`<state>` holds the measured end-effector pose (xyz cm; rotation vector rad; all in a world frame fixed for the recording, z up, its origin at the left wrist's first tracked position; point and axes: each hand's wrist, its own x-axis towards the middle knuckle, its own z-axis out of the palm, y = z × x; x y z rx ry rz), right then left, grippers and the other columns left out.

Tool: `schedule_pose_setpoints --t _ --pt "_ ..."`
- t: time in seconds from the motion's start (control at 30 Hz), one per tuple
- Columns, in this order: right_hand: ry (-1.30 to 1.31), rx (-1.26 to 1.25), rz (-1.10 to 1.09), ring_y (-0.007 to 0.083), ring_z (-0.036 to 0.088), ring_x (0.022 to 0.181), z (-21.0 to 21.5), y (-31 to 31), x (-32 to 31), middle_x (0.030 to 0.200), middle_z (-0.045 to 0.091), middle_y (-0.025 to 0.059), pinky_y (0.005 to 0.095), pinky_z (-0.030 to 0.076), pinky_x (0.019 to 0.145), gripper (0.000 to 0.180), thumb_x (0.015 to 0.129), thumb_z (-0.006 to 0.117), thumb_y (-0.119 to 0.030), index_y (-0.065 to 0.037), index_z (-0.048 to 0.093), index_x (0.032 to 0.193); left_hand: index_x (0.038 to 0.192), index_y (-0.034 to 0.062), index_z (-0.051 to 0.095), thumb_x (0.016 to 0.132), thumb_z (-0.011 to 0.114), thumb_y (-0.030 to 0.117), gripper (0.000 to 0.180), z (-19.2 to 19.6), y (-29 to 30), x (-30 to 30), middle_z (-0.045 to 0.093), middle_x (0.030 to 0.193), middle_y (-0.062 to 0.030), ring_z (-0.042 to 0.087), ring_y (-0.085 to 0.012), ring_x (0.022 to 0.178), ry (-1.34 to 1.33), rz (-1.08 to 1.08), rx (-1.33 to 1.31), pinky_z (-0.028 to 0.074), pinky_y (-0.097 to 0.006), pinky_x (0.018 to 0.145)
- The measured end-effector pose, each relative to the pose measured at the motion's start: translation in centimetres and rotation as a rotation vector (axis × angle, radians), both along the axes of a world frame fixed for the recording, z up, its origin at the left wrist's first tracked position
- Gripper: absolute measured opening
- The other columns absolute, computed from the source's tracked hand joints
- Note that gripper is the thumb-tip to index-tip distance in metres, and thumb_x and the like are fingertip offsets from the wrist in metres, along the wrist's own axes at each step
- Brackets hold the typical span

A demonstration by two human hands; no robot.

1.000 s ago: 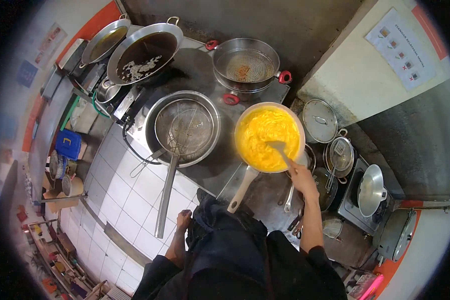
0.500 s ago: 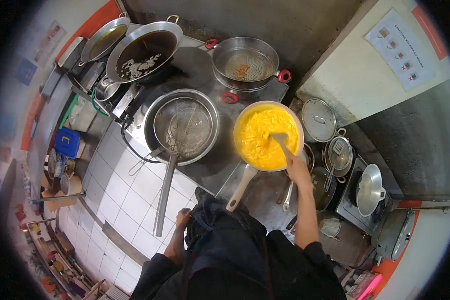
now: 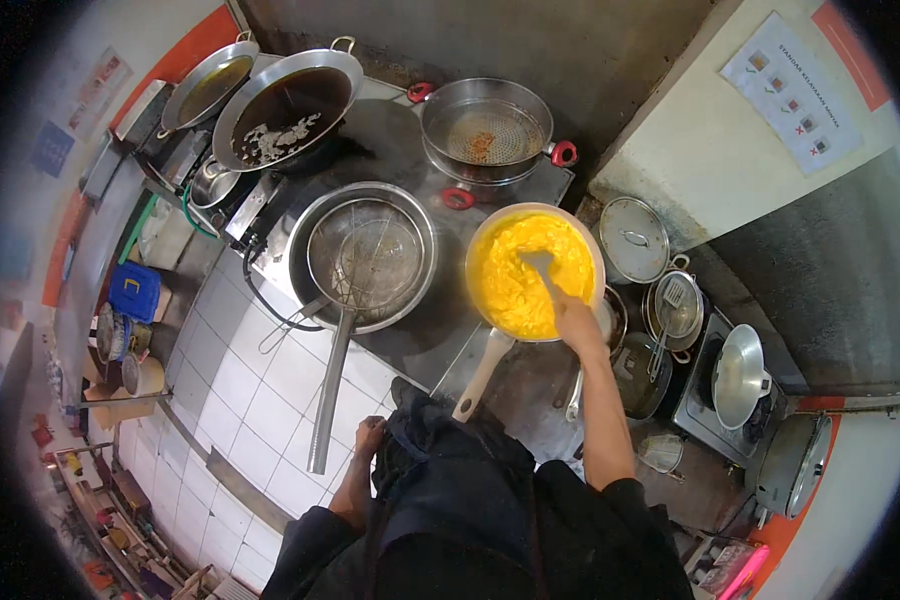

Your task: The person cooks scrambled eggs in a pan, holding the pan handle by hand and stirring and folding the eggs with a spatula.

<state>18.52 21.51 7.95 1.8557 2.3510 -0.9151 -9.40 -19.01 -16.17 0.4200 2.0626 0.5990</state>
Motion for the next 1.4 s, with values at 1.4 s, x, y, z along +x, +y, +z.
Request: schedule_pose_setpoints --t 1.4 --pt "-0.103 -0.143 0.193 0.0394 0.059 0.103 4.6 -1.5 3.5 0.113 0.059 0.0260 0.0434 0.047 0.090 0.041 0.094 0.044 -0.024 -0.022 0.049 0.135 0.105 0.0040 0.069 0.080 0.058 0.034 0.040 -1.1 -1.2 -0.2 0.068 0.106 -0.0154 0.063 -0.0288 0.103 -0.082 0.104 -0.034 0.047 -0.037 0.090"
